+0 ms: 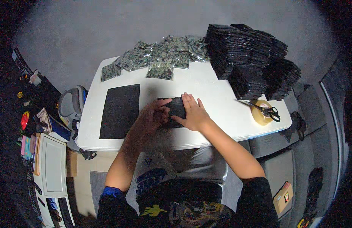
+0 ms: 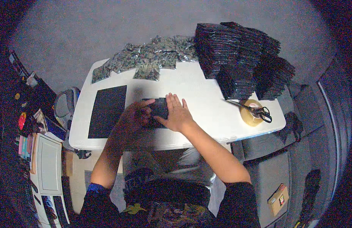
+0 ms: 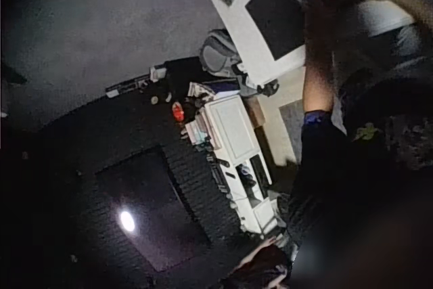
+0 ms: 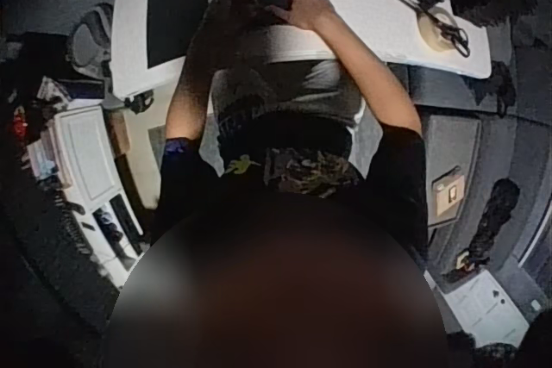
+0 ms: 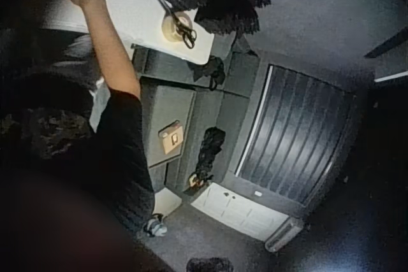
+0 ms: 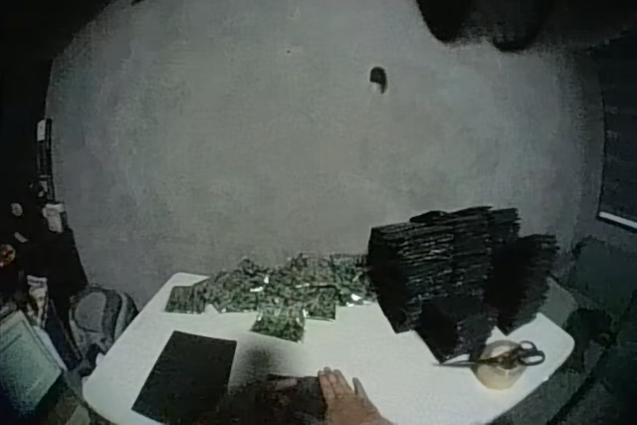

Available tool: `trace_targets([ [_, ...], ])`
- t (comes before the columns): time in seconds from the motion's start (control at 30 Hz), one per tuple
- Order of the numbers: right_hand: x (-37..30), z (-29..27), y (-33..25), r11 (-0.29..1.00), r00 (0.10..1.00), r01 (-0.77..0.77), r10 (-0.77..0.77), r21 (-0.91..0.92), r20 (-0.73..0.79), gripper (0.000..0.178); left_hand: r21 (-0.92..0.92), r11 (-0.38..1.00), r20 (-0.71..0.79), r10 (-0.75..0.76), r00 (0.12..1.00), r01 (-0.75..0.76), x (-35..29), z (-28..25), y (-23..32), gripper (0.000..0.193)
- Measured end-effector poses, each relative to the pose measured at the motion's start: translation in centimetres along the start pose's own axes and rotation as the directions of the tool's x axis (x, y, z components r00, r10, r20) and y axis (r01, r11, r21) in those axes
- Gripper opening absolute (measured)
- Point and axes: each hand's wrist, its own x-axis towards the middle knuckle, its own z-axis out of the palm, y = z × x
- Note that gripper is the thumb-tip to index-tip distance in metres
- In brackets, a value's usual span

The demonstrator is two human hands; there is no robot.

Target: Folding and sealing black plastic envelopes or packets using adhesive tape.

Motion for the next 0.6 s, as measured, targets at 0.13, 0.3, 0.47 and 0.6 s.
trace_targets([
  [0.13,0.12,-0.02,-0.15,1.0,1.0,0.001,-0.001,0.003,0.008,0.108,-0.065,0.998,-0.01,-0.008,1.0,0.007,1.1,-0.95,-1.28,0.04],
  [0.3,0.16,0.31,0.17,1.0,1.0,-0.003,0.003,0.009,-0.001,0.108,-0.003,1.0,0.026,0.013,1.0,-0.013,0.87,-0.59,-1.08,0.041],
  [0.47,0.06,-0.12,-0.11,1.0,1.0,-0.011,0.011,0.013,0.025,0.108,-0.047,0.999,0.098,0.03,0.995,-0.025,1.21,-1.22,-1.3,0.046],
  [0.6,-0.14,-0.37,-0.2,1.0,0.999,-0.024,0.024,0.005,0.035,0.106,0.056,0.997,0.053,0.052,0.997,-0.055,1.06,-0.87,-1.34,0.046],
])
